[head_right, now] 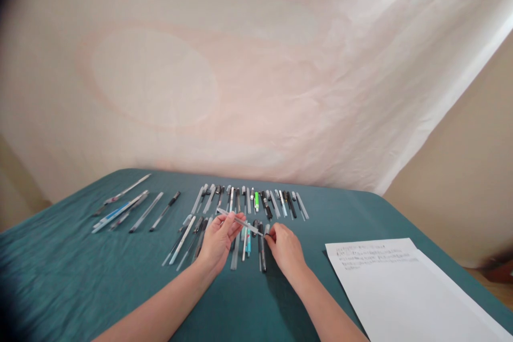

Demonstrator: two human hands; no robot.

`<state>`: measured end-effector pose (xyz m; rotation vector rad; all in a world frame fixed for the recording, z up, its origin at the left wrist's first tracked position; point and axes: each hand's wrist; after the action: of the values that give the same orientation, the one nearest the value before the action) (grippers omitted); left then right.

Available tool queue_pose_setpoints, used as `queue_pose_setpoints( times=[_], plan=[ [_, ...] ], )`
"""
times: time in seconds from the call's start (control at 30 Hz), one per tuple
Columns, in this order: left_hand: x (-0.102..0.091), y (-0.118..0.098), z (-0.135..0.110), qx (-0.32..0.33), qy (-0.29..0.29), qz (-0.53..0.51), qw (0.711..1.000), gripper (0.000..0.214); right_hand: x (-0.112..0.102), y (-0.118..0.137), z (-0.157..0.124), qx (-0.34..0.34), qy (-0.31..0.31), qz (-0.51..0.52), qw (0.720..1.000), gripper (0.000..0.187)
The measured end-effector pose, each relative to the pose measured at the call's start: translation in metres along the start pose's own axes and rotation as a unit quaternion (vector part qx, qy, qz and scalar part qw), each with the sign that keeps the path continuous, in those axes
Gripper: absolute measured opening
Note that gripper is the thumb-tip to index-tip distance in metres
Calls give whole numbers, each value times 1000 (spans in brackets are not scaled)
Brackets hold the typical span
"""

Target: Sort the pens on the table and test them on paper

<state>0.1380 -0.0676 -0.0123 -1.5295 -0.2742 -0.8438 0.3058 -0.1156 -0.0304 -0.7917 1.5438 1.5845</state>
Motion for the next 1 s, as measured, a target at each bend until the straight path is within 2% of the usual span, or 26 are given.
queue_pose_setpoints(
  times=[0.37,0.43,0.5,0.6,0.67,0.77,0.87,0.93,1.0],
  plan=[
    [-2,1,1,0,1,5,1000,22,-11,2,0,23,18,-32,999,27],
    [-1,1,1,0,2,6,1000,23,-17,4,1,15,21,13,1000,32],
    [-1,1,1,1,3,7,1000,23,-23,7,0,4,47,110,993,36],
    [0,1,0,0,7,9,1000,23,-30,17,-1,-22,101,255,961,34],
    [1,2,-1,-2,12,10,1000,24,-32,24,-4,-45,114,284,951,28],
    [1,3,-3,-3,16,14,1000,23,-37,33,-9,-70,121,255,957,21],
    [1,2,-1,-1,13,16,1000,23,-50,33,-16,-87,139,151,975,22],
    [-1,0,1,5,5,16,1000,22,-64,27,-22,-89,170,60,979,22],
    [-3,-1,4,13,-6,17,1000,22,-77,18,-27,-72,224,-11,972,21]
  ],
)
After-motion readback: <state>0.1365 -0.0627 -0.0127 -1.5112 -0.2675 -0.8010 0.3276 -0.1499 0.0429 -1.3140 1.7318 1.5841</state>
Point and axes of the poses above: each hand's wrist, its own z-axis towards the middle knuckle, its own x-axis out of the palm, y = z × x, and after that the axes turned 12 degrees about y, right-handed
